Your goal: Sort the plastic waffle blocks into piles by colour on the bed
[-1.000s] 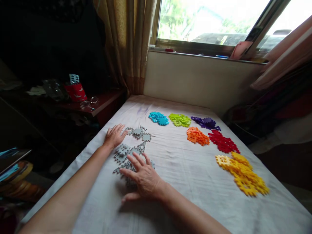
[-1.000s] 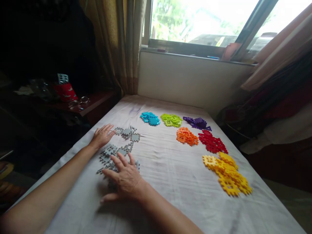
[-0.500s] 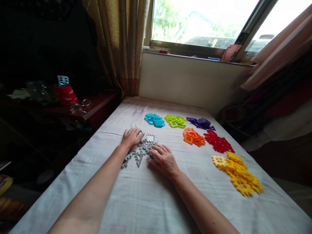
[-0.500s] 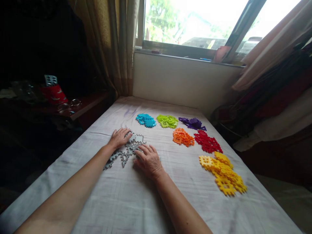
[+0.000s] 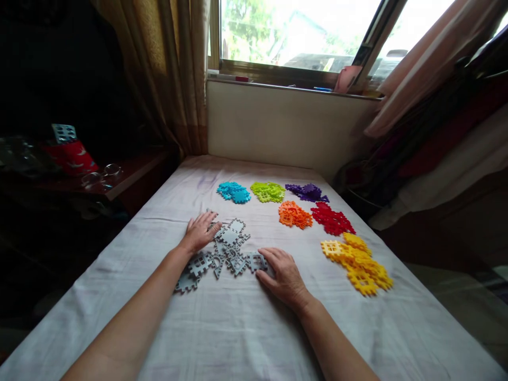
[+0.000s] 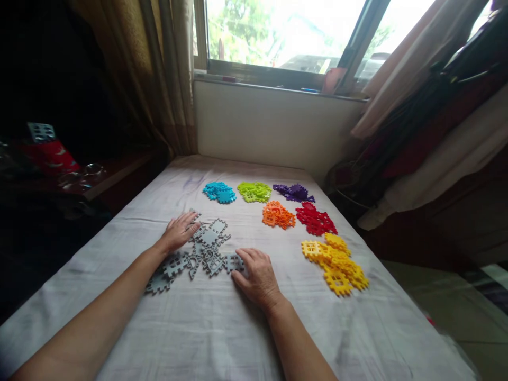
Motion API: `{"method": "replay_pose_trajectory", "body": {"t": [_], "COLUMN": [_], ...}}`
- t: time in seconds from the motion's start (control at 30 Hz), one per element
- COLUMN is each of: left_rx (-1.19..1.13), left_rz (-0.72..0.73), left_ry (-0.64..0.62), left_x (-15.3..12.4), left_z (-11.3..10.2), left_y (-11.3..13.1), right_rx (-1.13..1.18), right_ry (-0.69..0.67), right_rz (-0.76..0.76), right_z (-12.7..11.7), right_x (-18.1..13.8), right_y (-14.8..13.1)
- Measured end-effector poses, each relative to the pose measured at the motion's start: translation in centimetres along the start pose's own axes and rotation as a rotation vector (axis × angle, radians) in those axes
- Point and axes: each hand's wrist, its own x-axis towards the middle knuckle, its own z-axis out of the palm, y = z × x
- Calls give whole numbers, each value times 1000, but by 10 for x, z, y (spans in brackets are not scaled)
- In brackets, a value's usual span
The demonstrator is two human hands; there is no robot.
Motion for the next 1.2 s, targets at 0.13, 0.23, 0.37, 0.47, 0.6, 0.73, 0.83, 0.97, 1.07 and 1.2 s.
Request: {"method": "replay_pose_trajectory", "body": {"t": [0.13, 0.23, 0.37, 0.47, 0.6, 0.73, 0.83, 0.97, 1.07, 1.2], "left_rx": [-102, -185, -601, -1175, -1463, -1601, -1676, -1796, -1853, -1867], "left_rz": [41, 37, -136, -357, -446, -545, -531, -484, -480, -486], "left_ry": [-51, -58, 148, 403, 514, 509, 473, 432, 421, 420], "left_x": [-7, -16, -24, -24, -23, -21, -20, -20, -21, -21], "left_z": [4, 2, -10, -26, -45, -48, -46, -45, -45, -46], "left_y": [6, 8, -3, -19, -32, -31, -29, -31, -31, -28], "right_rx": [5, -23, -106, -146, -159, -163, -140, -10, 144, 122], "right_ry": [-11, 12, 187, 227, 160, 146, 183, 142, -134, -378], "right_rz": [7, 34, 150, 208, 312, 384, 384, 320, 286, 230], "right_z": [-5, -18, -29, -19, 10, 28, 30, 19, 2, -14], "right_x": [3, 3, 23, 55, 95, 109, 106, 102, 102, 105], "right_y": [-1, 15, 39, 44, 36, 32, 35, 37, 31, 16]}}
